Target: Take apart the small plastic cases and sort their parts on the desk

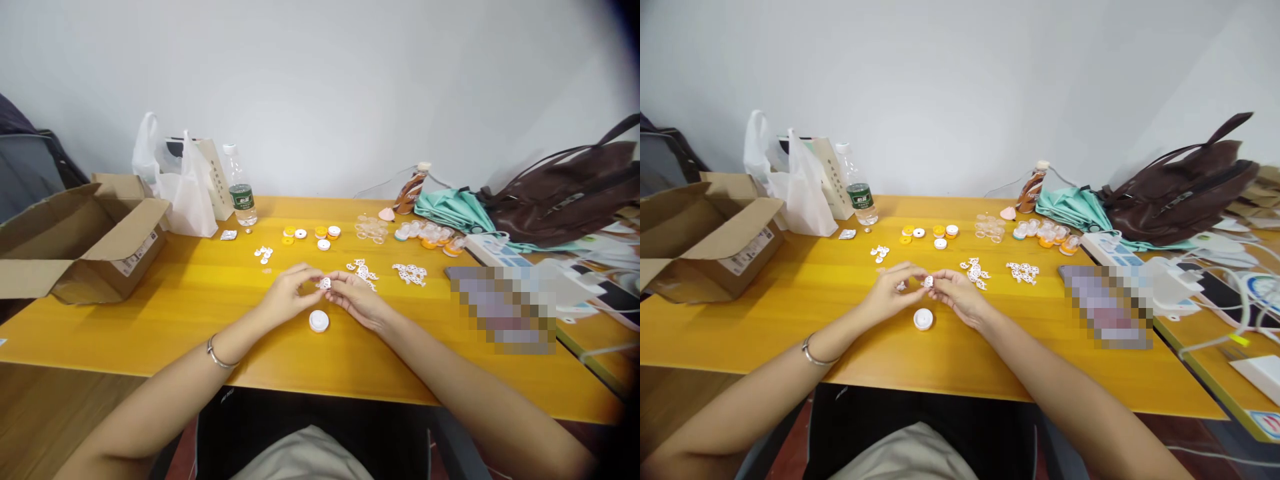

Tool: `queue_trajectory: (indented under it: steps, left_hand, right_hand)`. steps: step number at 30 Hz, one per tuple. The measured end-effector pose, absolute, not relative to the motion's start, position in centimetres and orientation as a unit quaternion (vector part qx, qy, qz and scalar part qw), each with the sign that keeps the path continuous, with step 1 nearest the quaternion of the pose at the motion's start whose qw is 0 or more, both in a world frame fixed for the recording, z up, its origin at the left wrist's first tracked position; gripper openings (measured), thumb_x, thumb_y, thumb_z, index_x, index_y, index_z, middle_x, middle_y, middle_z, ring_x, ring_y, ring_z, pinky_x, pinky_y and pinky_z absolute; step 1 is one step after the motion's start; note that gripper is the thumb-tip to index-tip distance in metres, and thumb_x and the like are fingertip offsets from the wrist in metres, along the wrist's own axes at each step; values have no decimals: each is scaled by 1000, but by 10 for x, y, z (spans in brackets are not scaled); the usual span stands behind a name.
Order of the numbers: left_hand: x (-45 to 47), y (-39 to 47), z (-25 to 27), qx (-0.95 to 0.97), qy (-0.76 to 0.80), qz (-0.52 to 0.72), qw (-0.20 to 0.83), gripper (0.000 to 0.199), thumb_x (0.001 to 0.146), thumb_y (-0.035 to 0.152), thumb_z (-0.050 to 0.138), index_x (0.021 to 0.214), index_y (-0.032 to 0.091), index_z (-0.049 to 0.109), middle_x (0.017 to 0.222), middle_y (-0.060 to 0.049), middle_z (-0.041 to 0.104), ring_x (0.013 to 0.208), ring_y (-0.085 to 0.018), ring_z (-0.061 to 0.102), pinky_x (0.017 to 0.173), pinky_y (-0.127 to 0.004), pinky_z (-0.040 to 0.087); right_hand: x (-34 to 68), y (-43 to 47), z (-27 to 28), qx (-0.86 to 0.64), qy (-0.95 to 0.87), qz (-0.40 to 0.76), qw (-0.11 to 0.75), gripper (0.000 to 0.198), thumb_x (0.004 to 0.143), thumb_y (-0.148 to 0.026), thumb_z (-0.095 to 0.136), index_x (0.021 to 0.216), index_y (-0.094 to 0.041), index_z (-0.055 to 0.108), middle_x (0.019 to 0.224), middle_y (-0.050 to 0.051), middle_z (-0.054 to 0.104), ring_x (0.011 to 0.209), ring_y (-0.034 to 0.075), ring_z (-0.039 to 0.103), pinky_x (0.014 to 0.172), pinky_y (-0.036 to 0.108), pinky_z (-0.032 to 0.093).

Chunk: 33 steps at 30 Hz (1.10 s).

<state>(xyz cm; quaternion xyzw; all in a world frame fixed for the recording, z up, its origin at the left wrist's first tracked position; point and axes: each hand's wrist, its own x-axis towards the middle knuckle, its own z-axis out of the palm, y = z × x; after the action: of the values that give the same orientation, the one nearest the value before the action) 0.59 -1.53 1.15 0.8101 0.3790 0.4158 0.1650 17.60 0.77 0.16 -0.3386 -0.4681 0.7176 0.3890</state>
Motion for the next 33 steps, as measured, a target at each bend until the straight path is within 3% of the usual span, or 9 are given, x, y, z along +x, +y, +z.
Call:
queue_trajectory:
  steps: [4,7,11,17,25,30,33]
  left_hand:
    - [8,-14,11,777,404,439,203,17,75,23,60,90,16,64,82,-3,62,72,-11,56,57,-19,42]
    - [6,-12,13,745,413,476,219,17,72,25,63,86,15,64,78,-3,62,69,-10,57,53,-17,42]
    - [1,-8,16,685,436,519,267,22,71,29,65,87,15,64,84,-6,66,77,-14,61,55,-18,46]
    - [0,-5,11,649,457,496,353,26,74,34,61,89,13,64,78,-6,67,71,-13,61,61,-22,48]
    - [-1,-3,10,700,453,457,309,29,83,36,50,97,15,65,80,-4,59,68,-11,54,57,-21,43]
    - [3,-8,14,699,427,456,349,29,85,33,49,101,14,63,82,-4,59,70,-11,55,67,-23,45]
    - [5,-11,15,684,406,447,410,29,83,31,52,105,14,60,87,-5,61,75,-12,57,75,-25,45]
  right_hand:
    - [175,7,-1,-335,-558,629,426,18,70,-31,67,76,-18,57,63,-3,61,57,7,55,59,21,44]
    - [178,9,-2,-333,-670,496,441,13,74,-32,62,77,-20,57,71,0,63,63,11,59,64,27,46]
    - [197,25,4,-388,-761,271,444,12,78,-30,56,81,-21,63,82,4,67,78,17,61,75,32,46]
    - [235,64,3,-490,-766,121,398,15,77,-27,54,77,-19,66,85,7,68,86,22,60,81,37,44]
    - [242,78,-13,-505,-787,128,332,15,73,-25,57,73,-20,70,96,10,67,95,25,58,89,44,40]
    - [237,69,0,-487,-756,123,421,18,73,-33,61,83,-21,70,101,8,65,101,25,56,92,44,37]
    - [225,48,14,-439,-752,193,453,19,76,-37,59,85,-23,68,91,6,67,88,21,59,84,39,42]
